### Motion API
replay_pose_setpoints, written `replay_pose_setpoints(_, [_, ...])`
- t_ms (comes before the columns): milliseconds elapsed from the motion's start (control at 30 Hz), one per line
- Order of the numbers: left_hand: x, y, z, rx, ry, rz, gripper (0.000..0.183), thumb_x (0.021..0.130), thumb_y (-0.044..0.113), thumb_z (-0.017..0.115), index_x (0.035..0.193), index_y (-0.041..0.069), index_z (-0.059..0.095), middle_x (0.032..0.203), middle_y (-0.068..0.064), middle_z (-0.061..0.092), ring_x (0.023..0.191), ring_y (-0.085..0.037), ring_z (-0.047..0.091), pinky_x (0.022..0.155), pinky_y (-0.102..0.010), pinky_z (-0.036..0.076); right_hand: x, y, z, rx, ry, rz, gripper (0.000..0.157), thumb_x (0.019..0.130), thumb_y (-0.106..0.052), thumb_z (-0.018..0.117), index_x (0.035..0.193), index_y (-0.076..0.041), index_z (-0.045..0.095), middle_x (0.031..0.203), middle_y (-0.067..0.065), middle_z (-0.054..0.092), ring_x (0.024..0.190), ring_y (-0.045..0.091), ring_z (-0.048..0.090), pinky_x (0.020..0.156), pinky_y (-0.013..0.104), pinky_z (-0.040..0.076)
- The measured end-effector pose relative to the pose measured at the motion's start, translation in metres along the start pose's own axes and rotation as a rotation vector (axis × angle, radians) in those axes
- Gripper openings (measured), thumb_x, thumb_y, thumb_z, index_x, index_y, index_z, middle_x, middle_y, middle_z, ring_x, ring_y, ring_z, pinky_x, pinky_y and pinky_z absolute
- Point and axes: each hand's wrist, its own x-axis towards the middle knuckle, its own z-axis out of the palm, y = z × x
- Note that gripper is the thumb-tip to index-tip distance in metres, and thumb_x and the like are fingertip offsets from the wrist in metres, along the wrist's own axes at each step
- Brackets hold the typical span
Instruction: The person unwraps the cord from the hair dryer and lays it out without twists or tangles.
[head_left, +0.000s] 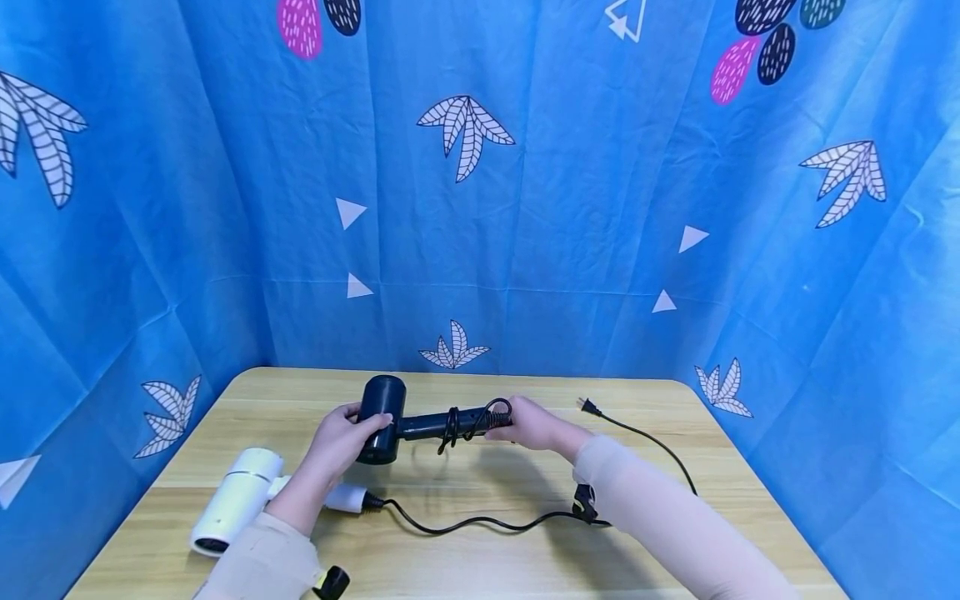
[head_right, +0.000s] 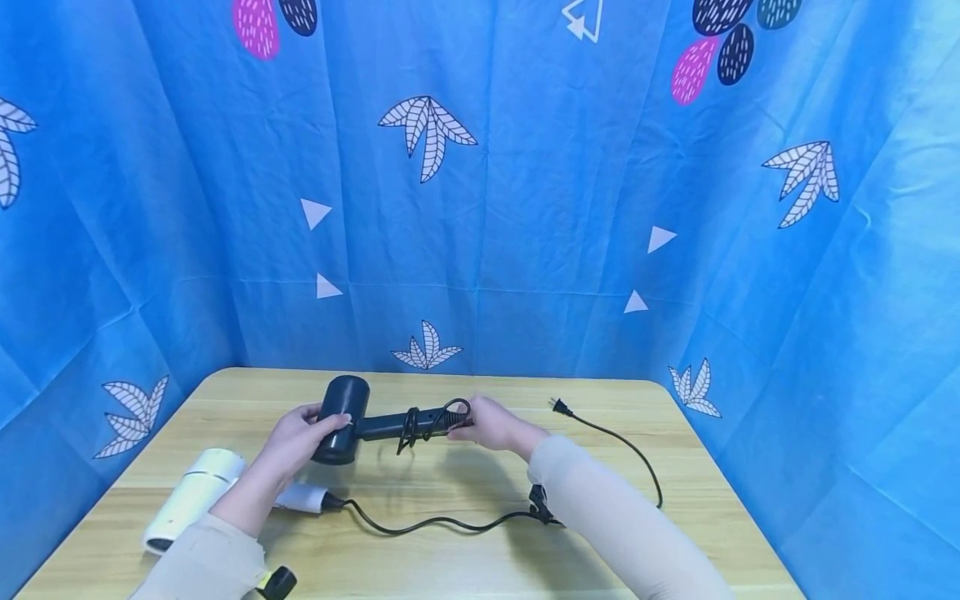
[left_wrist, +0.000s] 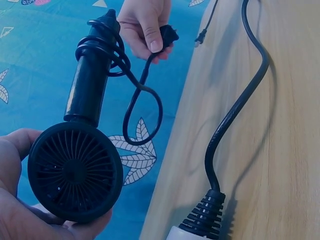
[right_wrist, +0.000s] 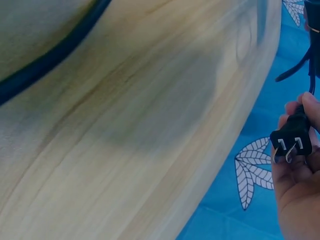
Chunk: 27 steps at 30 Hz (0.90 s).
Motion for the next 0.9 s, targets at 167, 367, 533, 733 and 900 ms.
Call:
replay_pose_setpoints(167, [0.002, -0.001, -0.001, -0.014, 0.011, -0.002, 0.086, 0.092, 0.041, 0.069, 0.152, -0.006, 0.029, 0.144, -0.032, 0.044, 0.127, -0.044, 0.051, 0.106, -0.054, 0.043, -0.005, 0.0, 0.002, -0.004, -0.03, -0.033, 0.017, 0.093, -0.014, 0.071, 0.105, -0.005, 0.078, 0.102, 0.005, 0.076, 0.072, -0.001, 0.059, 0.071, 0.02, 0.051])
replay_pose_setpoints(367, [0.002, -0.002, -0.002, -0.012, 0.021, -0.008, 0.086, 0.093, 0.042, 0.068, 0.152, -0.006, 0.029, 0.144, -0.033, 0.044, 0.128, -0.044, 0.051, 0.106, -0.055, 0.042, -0.012, -0.006, 0.002, -0.031, -0.059, -0.104, 0.017, 0.095, -0.012, 0.069, 0.106, -0.004, 0.078, 0.109, 0.006, 0.075, 0.1, 0.013, 0.069, 0.088, 0.024, 0.054])
replay_pose_setpoints(533, [0.002, -0.003, -0.003, -0.012, 0.027, -0.026, 0.088, 0.093, 0.044, 0.067, 0.153, -0.005, 0.027, 0.146, -0.032, 0.042, 0.129, -0.044, 0.049, 0.108, -0.056, 0.04, -0.018, -0.01, 0.002, -0.032, -0.046, -0.162, 0.015, 0.095, -0.01, 0.069, 0.104, -0.003, 0.078, 0.099, 0.002, 0.074, 0.091, 0.007, 0.066, 0.082, 0.023, 0.054])
replay_pose_setpoints(733, [0.004, -0.007, -0.006, -0.021, 0.034, -0.038, 0.088, 0.093, 0.045, 0.066, 0.154, -0.004, 0.026, 0.147, -0.031, 0.041, 0.13, -0.044, 0.048, 0.109, -0.056, 0.039, -0.024, -0.012, -0.001, -0.034, -0.046, -0.188, 0.014, 0.094, -0.009, 0.069, 0.103, -0.002, 0.078, 0.095, 0.001, 0.073, 0.087, 0.004, 0.064, 0.08, 0.022, 0.054])
replay_pose_setpoints(900, [0.006, -0.01, -0.007, -0.024, 0.039, -0.049, 0.088, 0.094, 0.045, 0.066, 0.154, -0.004, 0.024, 0.148, -0.031, 0.039, 0.131, -0.044, 0.046, 0.11, -0.056, 0.038, -0.03, -0.017, -0.007, -0.034, -0.048, -0.207, 0.014, 0.094, -0.008, 0.068, 0.103, -0.002, 0.077, 0.094, 0.001, 0.072, 0.085, 0.003, 0.063, 0.078, 0.022, 0.054])
